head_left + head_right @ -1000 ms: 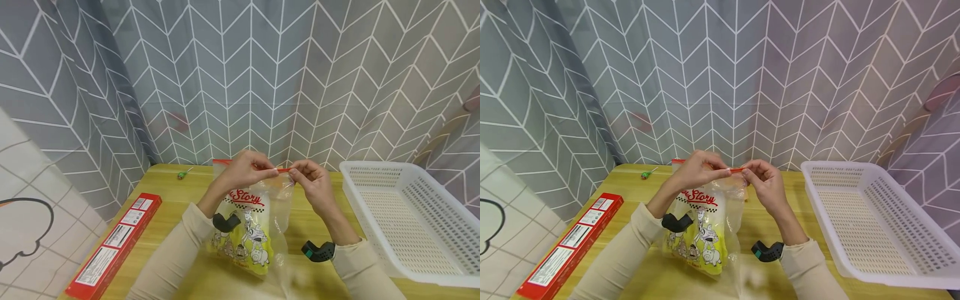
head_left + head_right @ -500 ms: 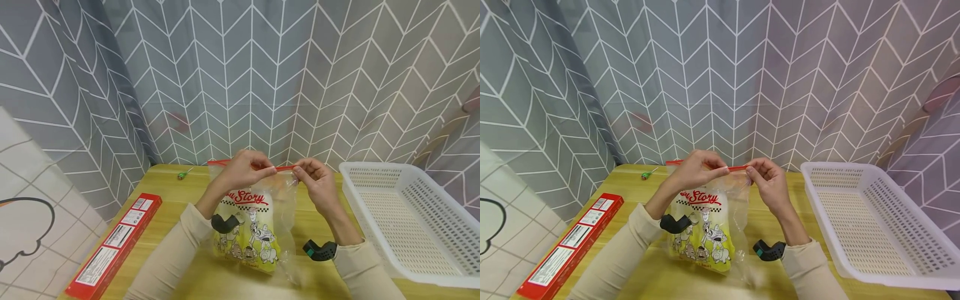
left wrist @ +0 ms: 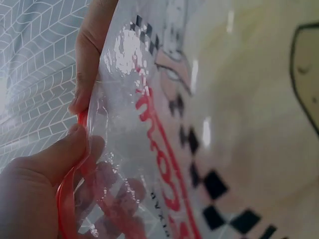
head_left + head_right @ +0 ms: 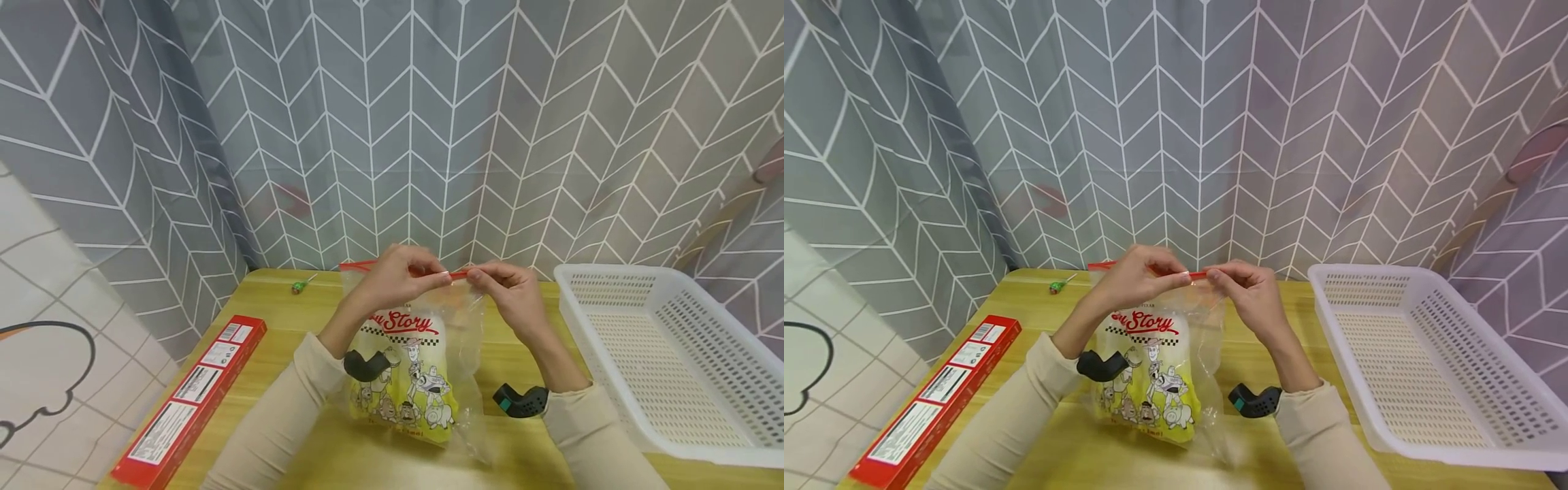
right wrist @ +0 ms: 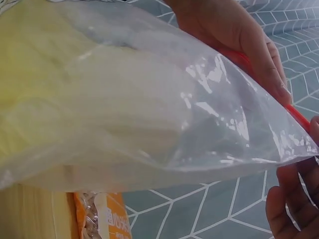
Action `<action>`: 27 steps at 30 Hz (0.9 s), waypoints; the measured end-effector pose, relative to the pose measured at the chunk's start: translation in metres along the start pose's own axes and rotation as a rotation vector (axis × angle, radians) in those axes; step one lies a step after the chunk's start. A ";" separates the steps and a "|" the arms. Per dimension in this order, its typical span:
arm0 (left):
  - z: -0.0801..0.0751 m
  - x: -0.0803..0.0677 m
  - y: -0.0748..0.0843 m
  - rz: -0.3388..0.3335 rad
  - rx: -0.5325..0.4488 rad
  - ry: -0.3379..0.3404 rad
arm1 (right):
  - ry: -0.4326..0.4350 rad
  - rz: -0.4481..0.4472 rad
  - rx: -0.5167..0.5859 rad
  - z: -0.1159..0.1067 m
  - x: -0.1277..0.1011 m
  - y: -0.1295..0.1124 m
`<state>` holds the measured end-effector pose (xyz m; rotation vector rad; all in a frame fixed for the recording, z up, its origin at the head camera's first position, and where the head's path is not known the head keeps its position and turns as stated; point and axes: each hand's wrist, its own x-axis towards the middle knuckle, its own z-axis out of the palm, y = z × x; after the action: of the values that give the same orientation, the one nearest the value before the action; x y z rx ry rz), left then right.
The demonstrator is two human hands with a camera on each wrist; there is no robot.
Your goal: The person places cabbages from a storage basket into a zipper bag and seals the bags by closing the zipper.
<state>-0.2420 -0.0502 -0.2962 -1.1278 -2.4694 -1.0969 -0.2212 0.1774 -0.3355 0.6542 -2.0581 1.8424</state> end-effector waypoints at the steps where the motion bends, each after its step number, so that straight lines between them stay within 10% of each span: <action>1: 0.000 0.000 -0.001 0.004 -0.002 0.008 | 0.002 -0.003 -0.006 0.000 0.001 0.000; 27: -0.009 -0.012 -0.015 0.006 -0.052 0.072 | 0.077 -0.053 -0.034 -0.022 -0.003 0.001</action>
<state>-0.2460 -0.0694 -0.3038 -1.0895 -2.3946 -1.1853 -0.2205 0.2000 -0.3351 0.6141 -1.9989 1.7716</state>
